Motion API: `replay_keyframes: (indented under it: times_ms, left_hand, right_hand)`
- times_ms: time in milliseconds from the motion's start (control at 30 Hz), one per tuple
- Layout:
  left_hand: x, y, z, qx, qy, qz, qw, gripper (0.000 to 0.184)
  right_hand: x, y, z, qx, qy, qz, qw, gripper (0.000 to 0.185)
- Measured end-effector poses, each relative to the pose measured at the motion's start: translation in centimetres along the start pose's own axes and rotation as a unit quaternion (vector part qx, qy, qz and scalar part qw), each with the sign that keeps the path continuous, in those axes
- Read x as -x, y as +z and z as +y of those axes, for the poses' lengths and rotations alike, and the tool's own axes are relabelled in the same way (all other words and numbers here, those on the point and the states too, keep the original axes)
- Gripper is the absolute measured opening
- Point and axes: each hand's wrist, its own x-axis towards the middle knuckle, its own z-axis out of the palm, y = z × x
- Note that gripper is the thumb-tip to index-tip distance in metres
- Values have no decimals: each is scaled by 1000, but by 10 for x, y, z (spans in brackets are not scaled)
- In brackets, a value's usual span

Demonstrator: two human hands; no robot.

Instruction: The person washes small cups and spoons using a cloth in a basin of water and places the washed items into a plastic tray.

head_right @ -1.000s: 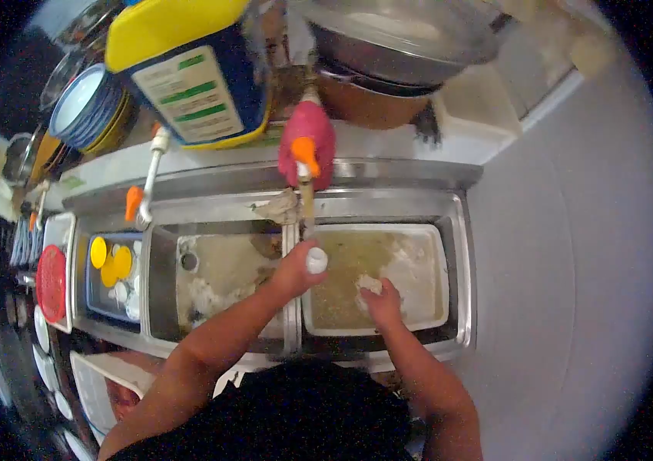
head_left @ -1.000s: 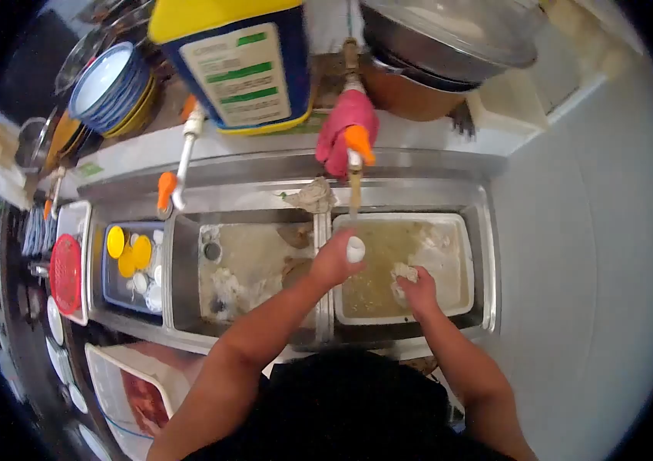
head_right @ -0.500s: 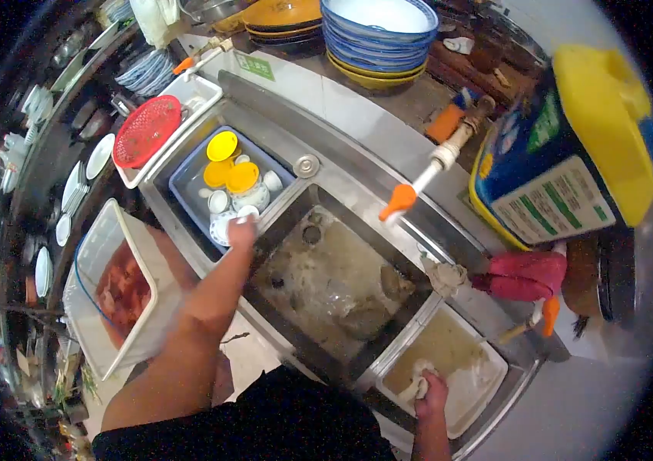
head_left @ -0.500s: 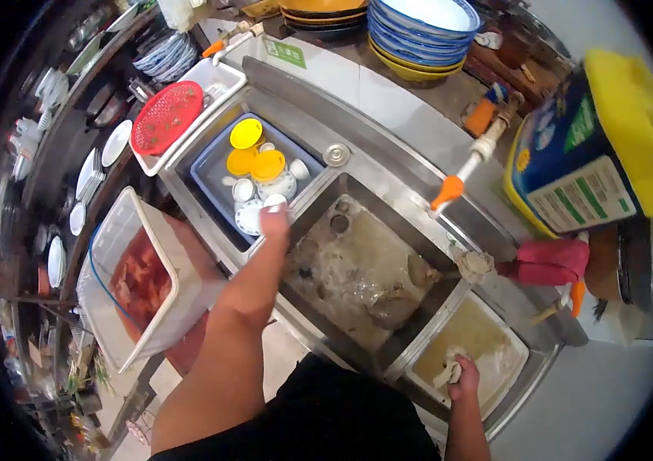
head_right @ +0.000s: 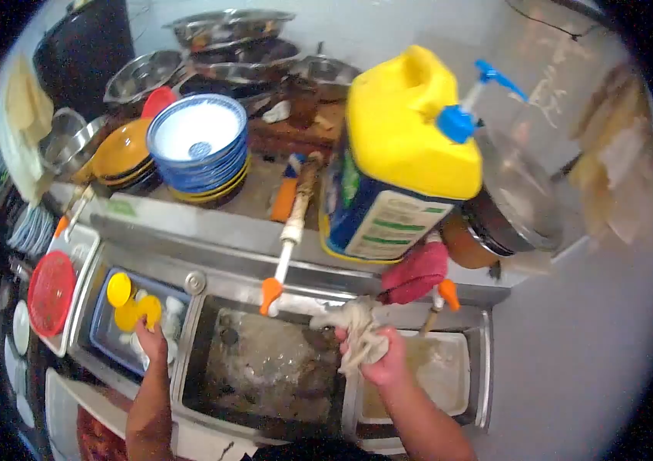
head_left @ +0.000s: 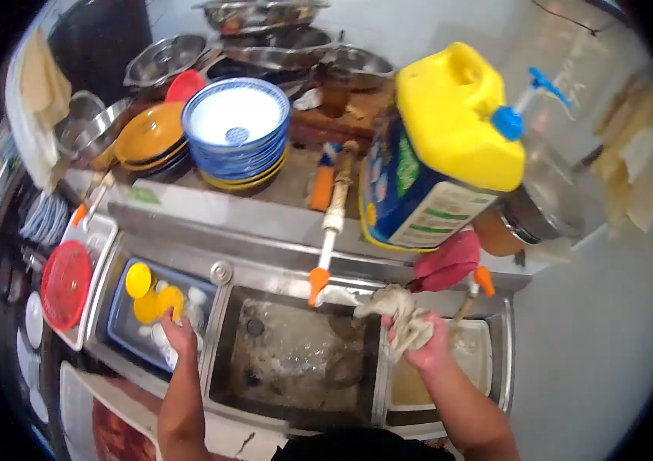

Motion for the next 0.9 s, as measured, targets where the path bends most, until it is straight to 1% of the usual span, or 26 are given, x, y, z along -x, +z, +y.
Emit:
replay_keyframes:
  times_ms: [67,100,133,167,200,233,267,300,367,400,467,500,567,633,700,733,767,900]
  left_hand:
    - [-27,-16,137,151,110,-21,982,44]
    - [-37,-34,210,196,173,-71,963,44]
    - [-42,-48,273,201,266,-80,939,43]
    - [-40,-69,344,219,325,-103,914,43]
    - [-40,-85,406,305,422,-129,844,44]
    - [-34,-98,464,305,477,-146,811,46]
    - [-29,-107,517,317,551,-121,762,49]
    - [-23,-105,560,315,583,-109,741,52]
    - [-17,-94,634,286,668,17,686,51]
    - [-14,-92,652,289,671,16,683,51]
    - [-5,-86,673,205,668,-77,711,46]
    - [-2,-85,675,205,670,-78,710,46]
    - [1,-81,675,231,634,-70,735,41]
    - [8,-80,671,226,632,-66,738,38]
    - [9,-76,669,219,630,-53,743,36]
    - [8,-70,667,228,624,-42,746,36]
    - [8,-65,665,236,618,-33,749,35]
    - [7,-64,658,244,597,-58,762,36]
  right_hand:
    - [7,61,-34,-49,-126,-28,990,62]
    - [16,98,-49,-105,-198,-10,975,64]
    - [19,109,-72,-33,-246,-87,965,63]
    - [28,138,-87,-66,-279,-113,951,65]
    - [30,168,-105,-98,-361,-65,925,63]
    - [37,169,-123,-47,-315,-214,923,60]
    - [38,189,-139,-46,-356,-125,925,57]
    - [37,202,-154,-45,-354,-133,925,55]
    - [34,221,-176,-4,-336,-172,926,54]
    - [33,229,-182,-5,-340,-172,924,54]
    - [30,243,-191,22,-305,-178,936,53]
    - [28,245,-196,21,-306,-177,935,53]
    - [25,243,-203,4,-239,-221,946,54]
    - [15,234,-211,7,-244,-211,947,54]
    - [12,231,-214,-2,-212,-241,947,55]
    - [15,232,-211,-2,-206,-215,955,55]
    - [16,230,-210,-3,-204,-215,955,55]
    - [24,219,-207,26,-202,-192,960,55]
